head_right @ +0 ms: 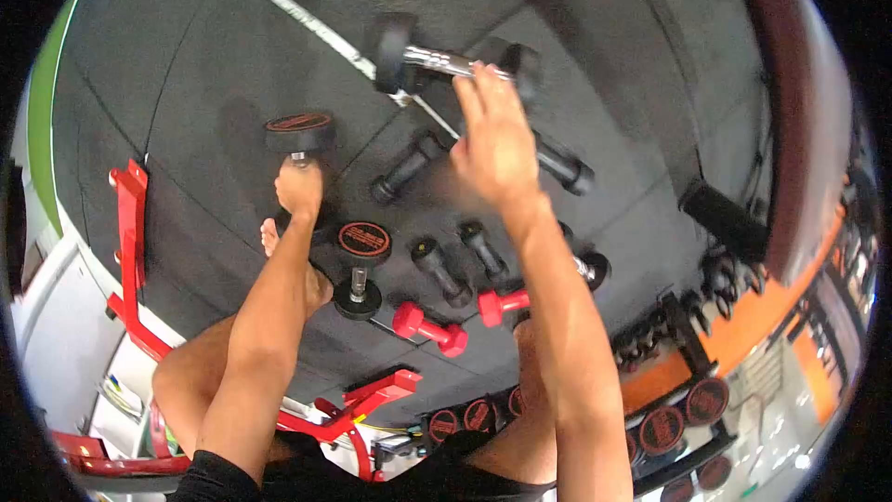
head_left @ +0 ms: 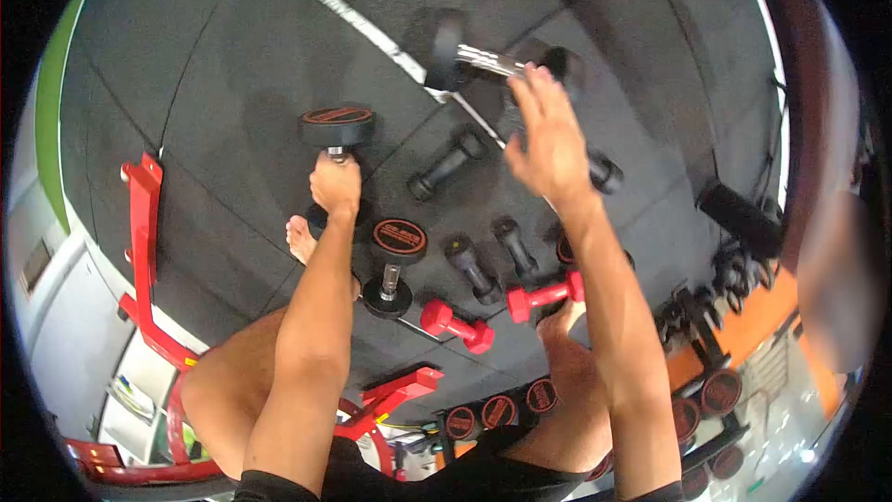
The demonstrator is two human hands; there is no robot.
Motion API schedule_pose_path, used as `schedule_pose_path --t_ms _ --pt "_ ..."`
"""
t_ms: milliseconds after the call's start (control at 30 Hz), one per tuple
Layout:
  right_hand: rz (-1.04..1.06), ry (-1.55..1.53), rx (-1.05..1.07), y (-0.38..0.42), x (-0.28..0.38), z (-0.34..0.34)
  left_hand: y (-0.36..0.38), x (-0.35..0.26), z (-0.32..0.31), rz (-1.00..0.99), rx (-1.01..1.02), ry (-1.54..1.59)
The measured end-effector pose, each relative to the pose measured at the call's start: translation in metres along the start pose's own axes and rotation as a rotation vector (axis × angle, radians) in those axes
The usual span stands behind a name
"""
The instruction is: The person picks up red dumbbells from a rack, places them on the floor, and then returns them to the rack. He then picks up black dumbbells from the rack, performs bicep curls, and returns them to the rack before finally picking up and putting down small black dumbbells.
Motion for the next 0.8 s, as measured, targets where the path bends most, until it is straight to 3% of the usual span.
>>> schedule_pose_path --t_ms 67,233,367,433,467,700,800 --pt "-0.053 -0.039 0.058 0.043 0.011 0.027 0.001 0.005 0.001 0.05 0.152 0.155" --pt "-0.325 -0.156 0.133 0.163 0.034 0.068 0.039 -0.004 0.093 -0.257 0.12 0.084" --pt "-0.514 -0.252 0.165 0.259 0.071 0.101 0.087 0.0 0.165 -0.268 0.35 0.104" --pt "-0.636 -0.35 0.161 0.293 0.093 0.133 0.113 0.013 0.189 -0.377 0.294 0.187" --pt "-0.717 -0.397 0.147 0.307 0.103 0.15 0.126 0.017 0.2 -0.303 0.402 0.318" --pt "-0.894 -0.532 -0.011 0.364 0.14 0.278 0.21 0.0 0.316 -0.511 0.542 0.394" --pt "-0.953 -0.508 -0.235 0.389 0.137 0.333 0.237 -0.02 0.352 -0.437 0.688 0.44"
Point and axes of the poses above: each hand's wrist, its own y-axis away from the middle knuckle, its own z-axis out of the back of the hand, x = y × z, the point moved 7 cm from there along -y, towards the middle knuckle, and after that the axes turned 9 degrees about -x, right-handed, at the moved point
